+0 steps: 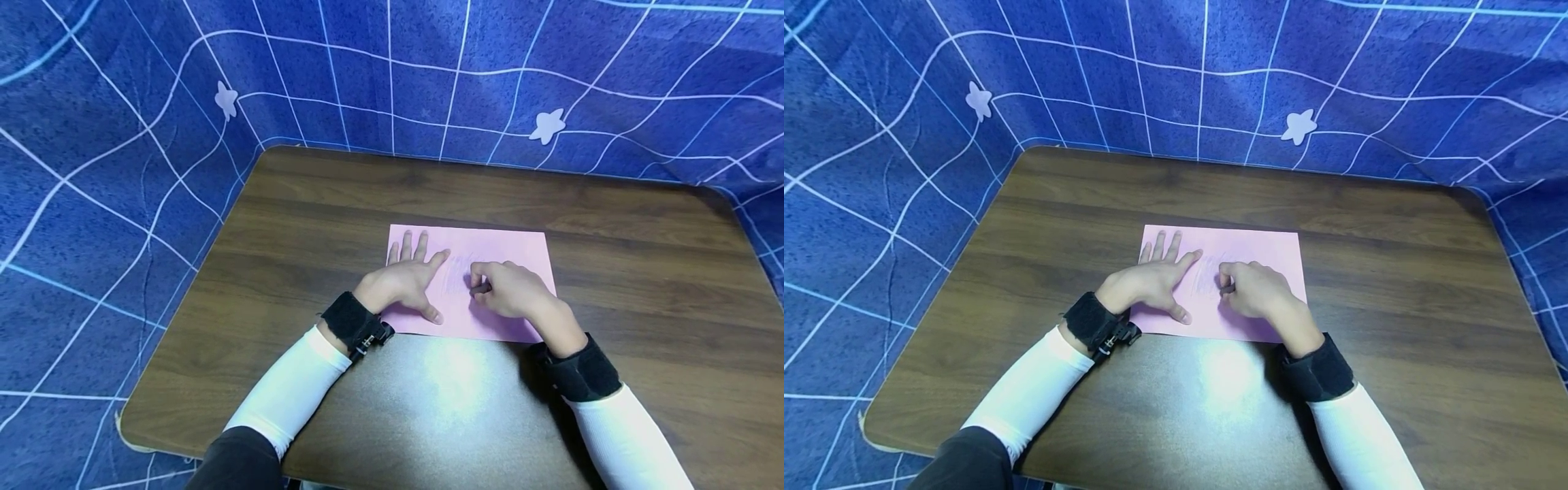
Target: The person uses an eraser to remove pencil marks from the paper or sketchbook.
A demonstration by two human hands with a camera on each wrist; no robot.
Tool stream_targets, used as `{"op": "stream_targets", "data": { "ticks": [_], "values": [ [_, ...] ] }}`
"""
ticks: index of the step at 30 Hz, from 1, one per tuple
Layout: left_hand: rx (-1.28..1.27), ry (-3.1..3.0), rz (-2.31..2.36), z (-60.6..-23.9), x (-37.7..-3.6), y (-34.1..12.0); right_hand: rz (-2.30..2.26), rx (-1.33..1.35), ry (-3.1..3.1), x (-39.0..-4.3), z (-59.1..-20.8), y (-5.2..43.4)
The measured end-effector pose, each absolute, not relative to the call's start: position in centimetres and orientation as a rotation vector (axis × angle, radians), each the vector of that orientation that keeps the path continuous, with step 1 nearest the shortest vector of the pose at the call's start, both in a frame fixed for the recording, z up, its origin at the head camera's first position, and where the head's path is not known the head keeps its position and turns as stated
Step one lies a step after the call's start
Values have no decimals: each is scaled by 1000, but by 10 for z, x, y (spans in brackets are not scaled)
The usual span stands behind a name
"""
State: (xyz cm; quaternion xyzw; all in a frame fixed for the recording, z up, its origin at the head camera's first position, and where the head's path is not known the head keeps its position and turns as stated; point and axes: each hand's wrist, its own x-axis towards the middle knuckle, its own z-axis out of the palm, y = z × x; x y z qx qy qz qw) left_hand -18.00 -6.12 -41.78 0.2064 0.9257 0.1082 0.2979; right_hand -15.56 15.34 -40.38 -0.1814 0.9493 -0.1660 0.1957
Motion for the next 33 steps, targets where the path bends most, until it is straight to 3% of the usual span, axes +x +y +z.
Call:
{"op": "stream_targets", "data": {
  "ticks": [15, 33],
  "values": [
    [548, 2461, 290, -418, -182, -62, -573, -659, 2724, -143, -404, 136],
    [551, 2454, 267, -420, -183, -61, -436, -493, 2657, -147, -402, 143]
  ]
}}
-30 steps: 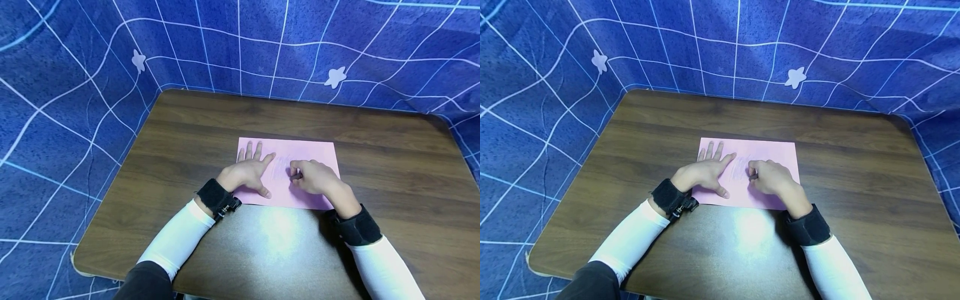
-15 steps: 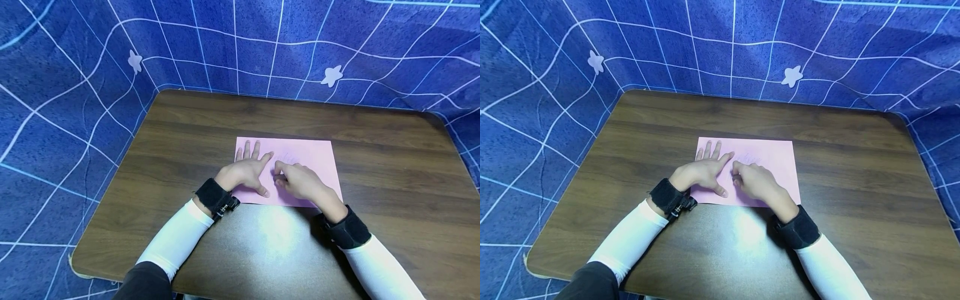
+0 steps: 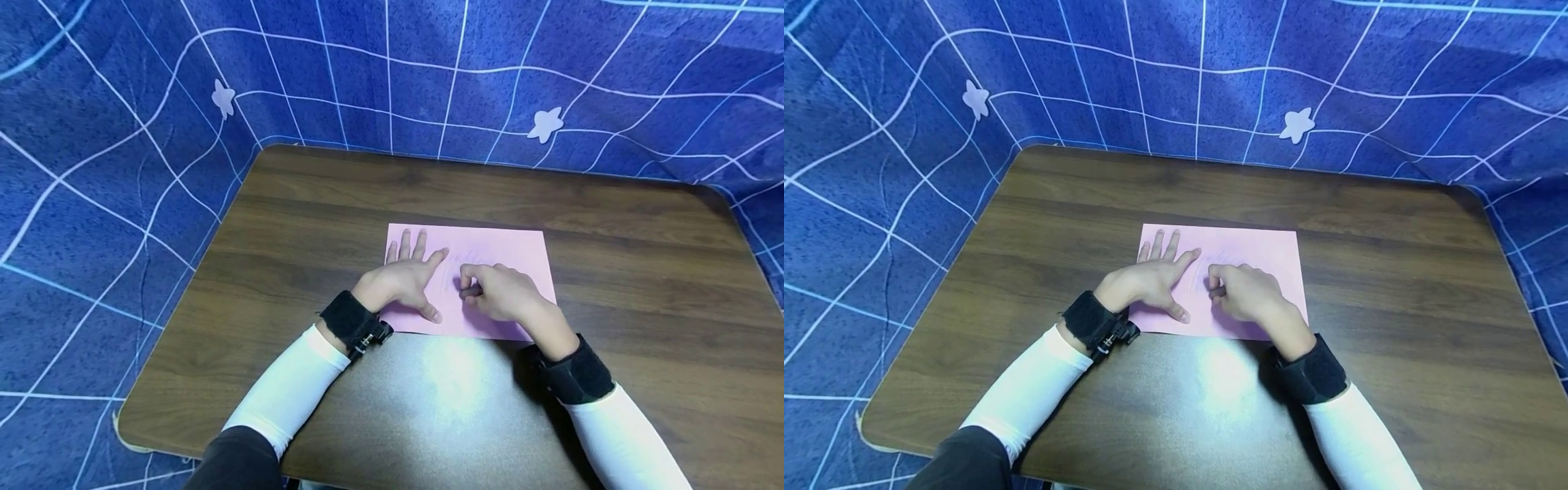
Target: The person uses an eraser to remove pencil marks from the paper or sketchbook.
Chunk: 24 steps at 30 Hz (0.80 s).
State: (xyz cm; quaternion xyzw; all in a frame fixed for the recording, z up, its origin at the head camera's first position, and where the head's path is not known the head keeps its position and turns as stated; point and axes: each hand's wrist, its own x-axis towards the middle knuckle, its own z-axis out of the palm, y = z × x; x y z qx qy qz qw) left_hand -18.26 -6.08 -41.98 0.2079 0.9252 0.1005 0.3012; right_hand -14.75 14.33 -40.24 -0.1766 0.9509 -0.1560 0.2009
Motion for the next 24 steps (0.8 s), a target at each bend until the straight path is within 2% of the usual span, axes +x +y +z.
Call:
{"op": "stream_targets", "data": {
  "ticks": [17, 24],
  "values": [
    [547, 2461, 268, -419, -181, -61, -277, -519, 2608, -148, -386, 164],
    [550, 2460, 260, -418, -182, -61, -591, -701, 2655, -143, -398, 145]
  ]
}}
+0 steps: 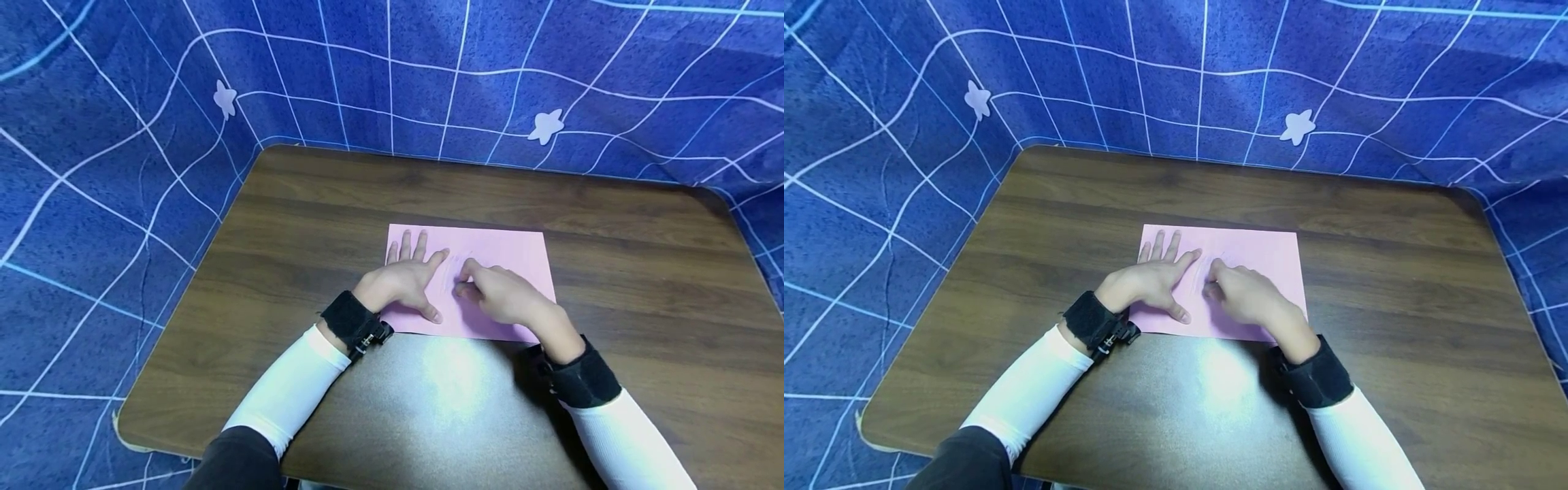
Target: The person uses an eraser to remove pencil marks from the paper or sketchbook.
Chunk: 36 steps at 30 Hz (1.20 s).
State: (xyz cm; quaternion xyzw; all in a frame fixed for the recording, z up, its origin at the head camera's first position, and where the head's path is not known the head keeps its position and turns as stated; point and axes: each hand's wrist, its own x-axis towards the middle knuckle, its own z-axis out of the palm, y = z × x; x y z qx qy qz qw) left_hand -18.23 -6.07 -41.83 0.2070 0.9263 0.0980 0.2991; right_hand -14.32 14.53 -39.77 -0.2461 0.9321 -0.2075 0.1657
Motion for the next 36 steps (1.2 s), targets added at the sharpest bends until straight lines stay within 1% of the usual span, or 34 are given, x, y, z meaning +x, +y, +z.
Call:
{"op": "stream_targets", "data": {
  "ticks": [2, 4, 9, 19, 23, 29, 36],
  "values": [
    [552, 2456, 258, -418, -182, -61, -635, -747, 2675, -143, -403, 137],
    [554, 2456, 255, -418, -182, -61, -631, -738, 2696, -142, -406, 131],
    [554, 2461, 256, -418, -182, -60, -530, -625, 2749, -141, -407, 126],
    [563, 2458, 283, -421, -180, -59, -400, -459, 2713, -149, -400, 152],
    [561, 2453, 289, -420, -180, -59, -363, -431, 2699, -153, -395, 161],
    [551, 2455, 252, -419, -180, -59, -366, -501, 2716, -149, -393, 156],
    [549, 2450, 244, -417, -181, -60, -638, -658, 2731, -142, -399, 132]
  ]
}}
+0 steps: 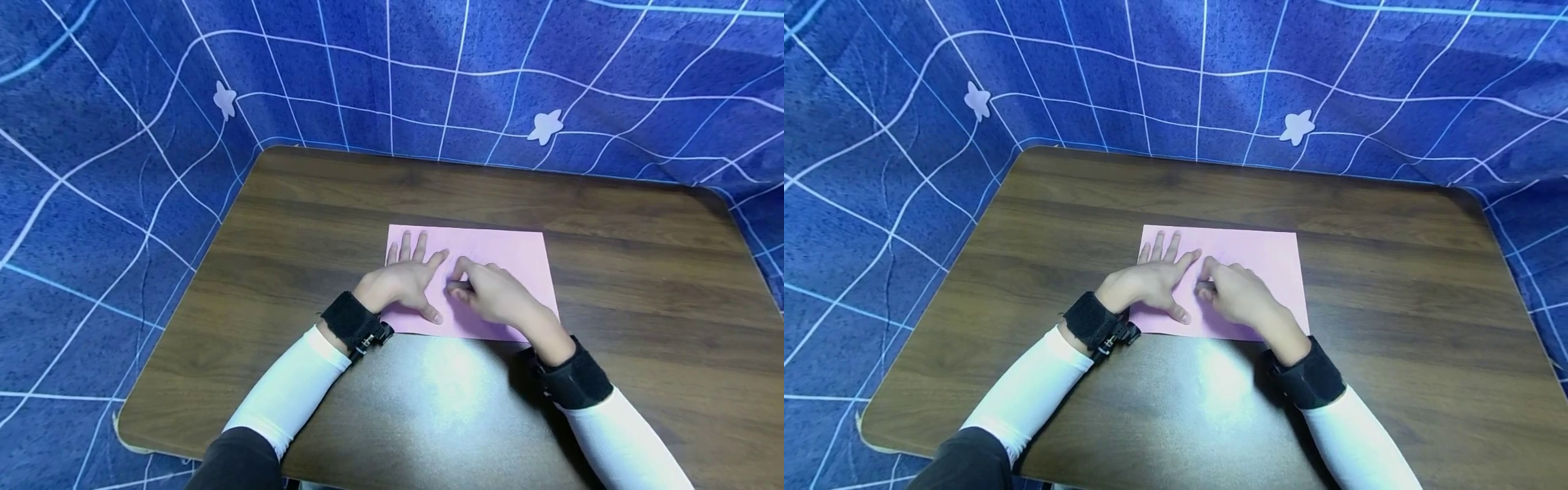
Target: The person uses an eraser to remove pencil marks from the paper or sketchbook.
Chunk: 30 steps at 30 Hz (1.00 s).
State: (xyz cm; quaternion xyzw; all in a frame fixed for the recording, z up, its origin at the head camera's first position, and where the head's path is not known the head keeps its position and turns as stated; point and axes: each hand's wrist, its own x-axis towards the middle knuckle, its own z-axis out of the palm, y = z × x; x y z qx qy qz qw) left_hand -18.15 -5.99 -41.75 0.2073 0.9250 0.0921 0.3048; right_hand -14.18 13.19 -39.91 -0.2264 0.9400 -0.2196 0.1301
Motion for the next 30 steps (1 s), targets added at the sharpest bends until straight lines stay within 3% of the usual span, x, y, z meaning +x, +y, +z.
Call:
{"op": "stream_targets", "data": {
  "ticks": [7, 20, 30],
  "values": [
    [560, 2447, 256, -417, -181, -59, -661, -679, 2729, -141, -409, 114],
    [543, 2458, 236, -417, -181, -61, -453, -462, 2987, -148, -411, 127],
    [557, 2448, 249, -416, -181, -60, -678, -762, 2777, -142, -414, 116]
  ]
}}
